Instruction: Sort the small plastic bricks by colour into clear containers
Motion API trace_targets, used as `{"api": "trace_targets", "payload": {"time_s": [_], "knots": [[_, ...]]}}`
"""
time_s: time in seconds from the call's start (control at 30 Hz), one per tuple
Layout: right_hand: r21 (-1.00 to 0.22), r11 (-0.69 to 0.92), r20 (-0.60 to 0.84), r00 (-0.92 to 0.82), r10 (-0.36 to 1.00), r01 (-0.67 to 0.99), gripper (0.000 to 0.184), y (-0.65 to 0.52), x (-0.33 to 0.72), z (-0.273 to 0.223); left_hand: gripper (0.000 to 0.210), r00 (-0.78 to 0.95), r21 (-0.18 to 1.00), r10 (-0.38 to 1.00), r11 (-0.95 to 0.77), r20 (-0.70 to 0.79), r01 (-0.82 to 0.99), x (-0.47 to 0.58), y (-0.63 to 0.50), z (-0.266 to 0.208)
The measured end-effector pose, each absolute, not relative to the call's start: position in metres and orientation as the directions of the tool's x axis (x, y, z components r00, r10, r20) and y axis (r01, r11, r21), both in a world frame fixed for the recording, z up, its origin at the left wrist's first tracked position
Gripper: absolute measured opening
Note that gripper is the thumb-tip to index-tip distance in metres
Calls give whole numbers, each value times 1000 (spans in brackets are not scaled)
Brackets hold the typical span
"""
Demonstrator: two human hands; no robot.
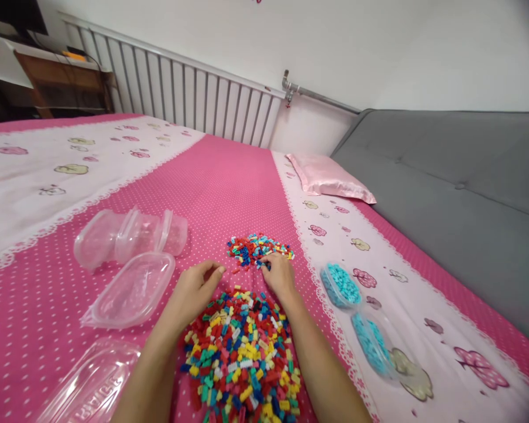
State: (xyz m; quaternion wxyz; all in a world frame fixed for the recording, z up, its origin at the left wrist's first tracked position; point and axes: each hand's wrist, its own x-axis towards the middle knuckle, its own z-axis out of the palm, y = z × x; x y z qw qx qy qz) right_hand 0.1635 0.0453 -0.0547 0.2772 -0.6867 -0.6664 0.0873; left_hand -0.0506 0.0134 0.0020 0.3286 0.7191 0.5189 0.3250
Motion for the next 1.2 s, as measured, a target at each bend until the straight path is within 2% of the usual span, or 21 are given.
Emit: {"api": "trace_targets", "payload": {"time_s": [0.5,0.73,0.9,1.2], "knots": [[-467,20,231,100,968,884,12,42,174,-50,34,254,845,956,-257,149,470,-47,15,-8],[-533,96,211,22,977,840,28,46,179,-57,33,262,843,953,-266,155,467,-49,14,-8],[-531,121,230,6,973,839,36,46,177,-58,33,261,841,953,-267,156,471,-48,15,-8],[-486,178,276,-43,960,856,22,48,173,-60,32,264,856,951,-268,161,442,-49,16,-9]]}}
